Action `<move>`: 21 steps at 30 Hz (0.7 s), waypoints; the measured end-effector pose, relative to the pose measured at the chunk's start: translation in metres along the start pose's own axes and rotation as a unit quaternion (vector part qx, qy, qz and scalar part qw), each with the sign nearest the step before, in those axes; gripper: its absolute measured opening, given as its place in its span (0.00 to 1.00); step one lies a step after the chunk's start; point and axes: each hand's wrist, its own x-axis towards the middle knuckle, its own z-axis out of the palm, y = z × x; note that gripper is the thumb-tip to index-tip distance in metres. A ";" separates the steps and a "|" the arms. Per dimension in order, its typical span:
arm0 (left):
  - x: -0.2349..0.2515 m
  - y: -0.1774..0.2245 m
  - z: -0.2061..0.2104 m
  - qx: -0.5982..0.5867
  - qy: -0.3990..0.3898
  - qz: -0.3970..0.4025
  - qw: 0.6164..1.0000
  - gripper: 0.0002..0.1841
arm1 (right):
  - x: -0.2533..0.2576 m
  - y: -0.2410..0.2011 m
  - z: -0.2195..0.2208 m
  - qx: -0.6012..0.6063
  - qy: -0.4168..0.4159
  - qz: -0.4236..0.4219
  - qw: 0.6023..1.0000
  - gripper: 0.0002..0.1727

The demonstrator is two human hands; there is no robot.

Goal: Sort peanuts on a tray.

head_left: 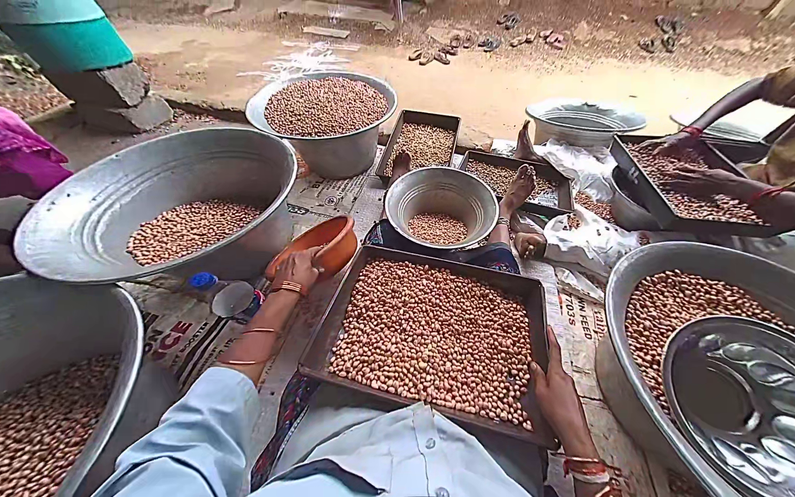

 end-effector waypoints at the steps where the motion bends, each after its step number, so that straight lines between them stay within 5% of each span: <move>1: -0.005 0.009 -0.021 0.001 0.011 0.018 1.000 0.20 | 0.001 0.000 0.000 -0.001 -0.001 0.000 1.000 0.47; 7: -0.053 0.061 -0.135 -0.114 0.053 0.238 0.963 0.23 | 0.002 -0.004 0.000 -0.005 0.001 0.000 1.000 0.47; 12: -0.060 0.104 -0.188 -0.314 -0.058 0.377 0.869 0.23 | 0.000 -0.003 0.001 -0.009 0.010 -0.006 1.000 0.47; 16: 0.002 0.142 -0.182 -0.551 -0.144 0.343 0.747 0.26 | 0.001 0.000 0.003 0.003 0.018 -0.011 1.000 0.49; 21: 0.121 0.228 -0.174 -0.719 -0.077 0.256 0.641 0.14 | -0.001 -0.004 0.002 -0.011 0.028 -0.007 1.000 0.49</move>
